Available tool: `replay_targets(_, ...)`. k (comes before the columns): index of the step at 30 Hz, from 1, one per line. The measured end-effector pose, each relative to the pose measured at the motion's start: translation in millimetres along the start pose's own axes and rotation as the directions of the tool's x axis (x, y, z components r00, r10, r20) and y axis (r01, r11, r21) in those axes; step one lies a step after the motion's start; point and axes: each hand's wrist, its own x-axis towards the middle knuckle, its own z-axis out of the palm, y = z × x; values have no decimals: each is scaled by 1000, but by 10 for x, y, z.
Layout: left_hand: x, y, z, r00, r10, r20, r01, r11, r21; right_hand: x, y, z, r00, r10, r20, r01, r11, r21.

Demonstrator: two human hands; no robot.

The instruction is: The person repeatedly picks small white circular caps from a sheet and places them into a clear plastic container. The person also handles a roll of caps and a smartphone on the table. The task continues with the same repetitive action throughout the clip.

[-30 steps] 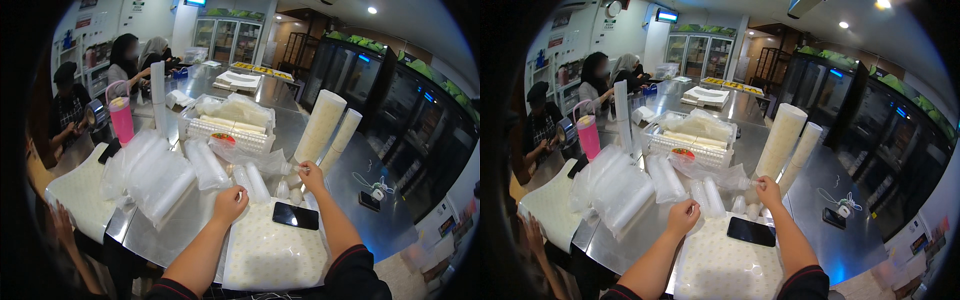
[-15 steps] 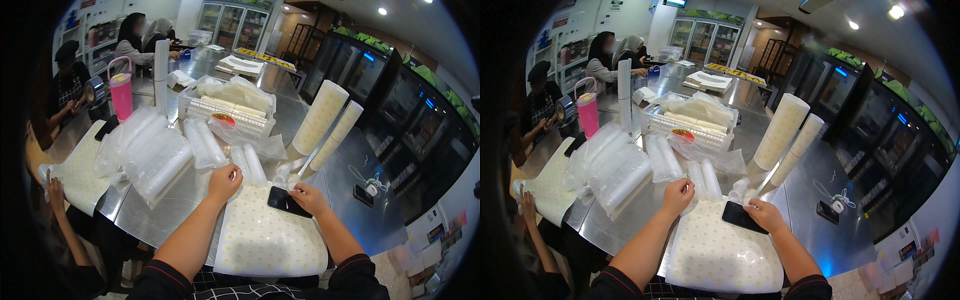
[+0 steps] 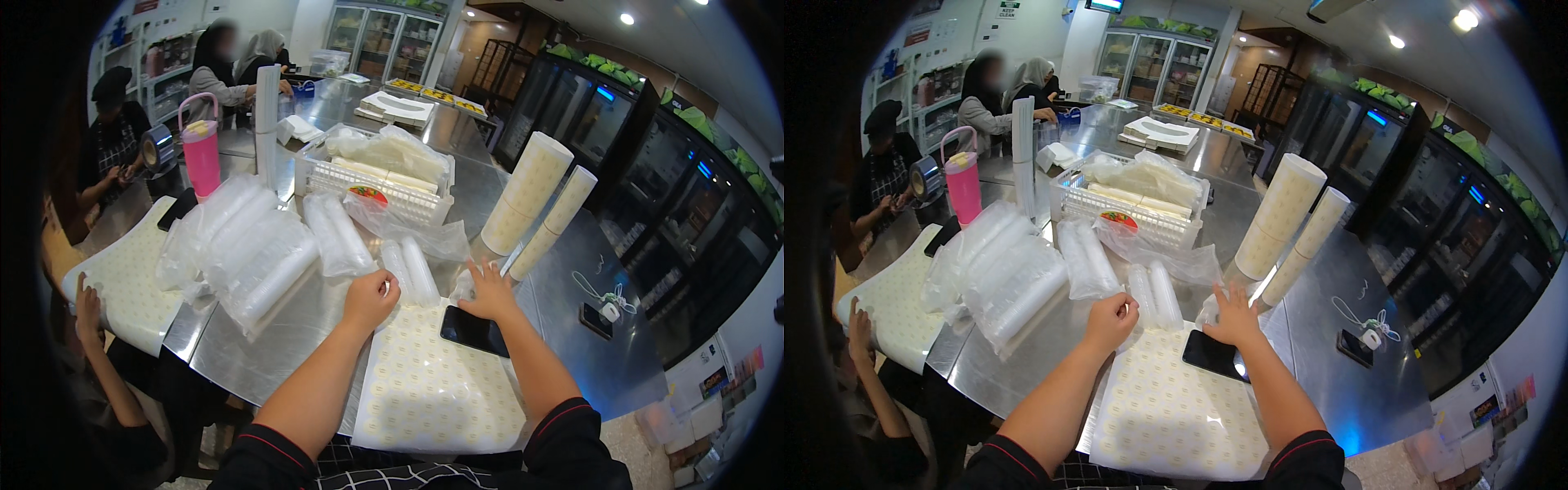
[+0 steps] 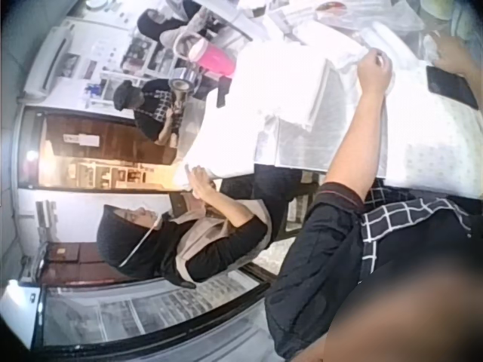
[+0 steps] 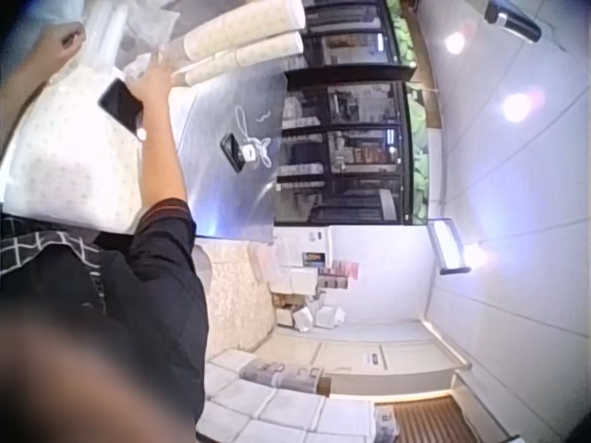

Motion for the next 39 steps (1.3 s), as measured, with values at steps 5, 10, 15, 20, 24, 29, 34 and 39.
replay_targets(5,-2,5,0,999,-33,24,33,999,17,121,39,126,997,3,77,-9,997,78)
replay_targets(10,-5,4,11,1000,-2,10,1,999,41,102,103,244,1000,-23,1,23,997,67)
replay_targets(15,1,11,-4,999,-22,25,20,998,53,56,-13,164,977,-128,-171,102,983,-152)
replay_targets(20,-1,5,-3,999,-32,15,31,998,62,-20,-394,-82,909,-355,-220,398,895,203)
replay_targets(24,-2,0,3,999,-40,14,40,997,60,-82,-667,-24,899,-349,-266,418,865,277)
replay_targets(29,-1,0,8,999,27,-31,-25,999,40,-8,-659,163,853,-336,-399,443,871,214)
replay_targets(34,2,-5,28,999,17,-33,-15,999,52,37,-659,188,837,-374,-400,483,848,218)
replay_targets(39,8,-6,-1,1000,-3,-2,3,997,83,43,-668,190,860,-365,-357,462,854,239)
